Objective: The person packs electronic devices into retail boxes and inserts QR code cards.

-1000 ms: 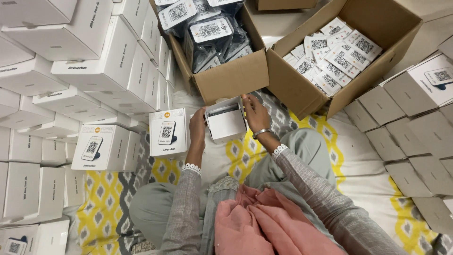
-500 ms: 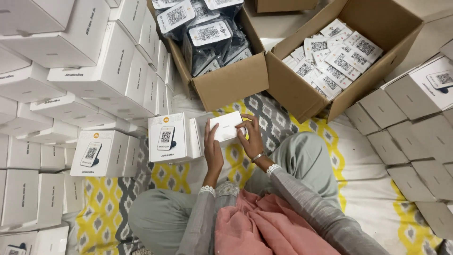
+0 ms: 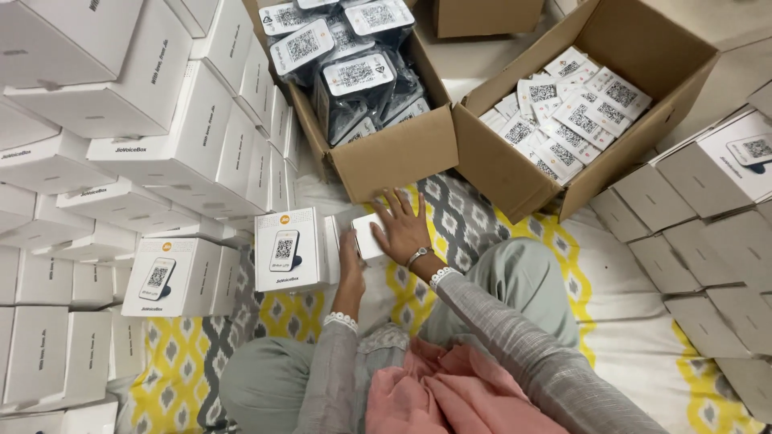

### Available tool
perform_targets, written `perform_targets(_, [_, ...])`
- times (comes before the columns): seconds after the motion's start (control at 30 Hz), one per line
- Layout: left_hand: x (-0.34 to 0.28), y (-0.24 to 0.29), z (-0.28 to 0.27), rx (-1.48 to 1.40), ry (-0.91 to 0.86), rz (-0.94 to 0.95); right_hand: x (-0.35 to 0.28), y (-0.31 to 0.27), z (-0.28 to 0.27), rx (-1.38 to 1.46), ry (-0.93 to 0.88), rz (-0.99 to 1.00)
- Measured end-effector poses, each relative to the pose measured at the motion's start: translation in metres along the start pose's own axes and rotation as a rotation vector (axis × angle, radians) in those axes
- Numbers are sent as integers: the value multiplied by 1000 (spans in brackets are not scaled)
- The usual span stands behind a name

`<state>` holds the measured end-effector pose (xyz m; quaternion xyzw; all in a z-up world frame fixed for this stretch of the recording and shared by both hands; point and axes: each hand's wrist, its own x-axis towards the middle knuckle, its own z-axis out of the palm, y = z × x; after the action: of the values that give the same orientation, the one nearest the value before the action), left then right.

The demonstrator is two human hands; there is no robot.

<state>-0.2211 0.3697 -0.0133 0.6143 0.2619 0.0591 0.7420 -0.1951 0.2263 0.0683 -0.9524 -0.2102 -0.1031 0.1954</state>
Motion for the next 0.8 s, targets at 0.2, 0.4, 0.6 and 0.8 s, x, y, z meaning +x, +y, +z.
perform_targets(0.2, [-1,48,5,-70,-208,-884,-29,11,-5,192,-7,-55])
perform_targets(0.4, [20,-30,25,-199,-409,-676,-67,36,-45,177,227,-195])
perform_targets(0.6, [-86,111,177,-160,-606,-132,-86,96,-158,-45,614,-136])
perform_targets(0.8, [-103,122,375,-97,-973,136,-98,215,-241,-319,831,19])
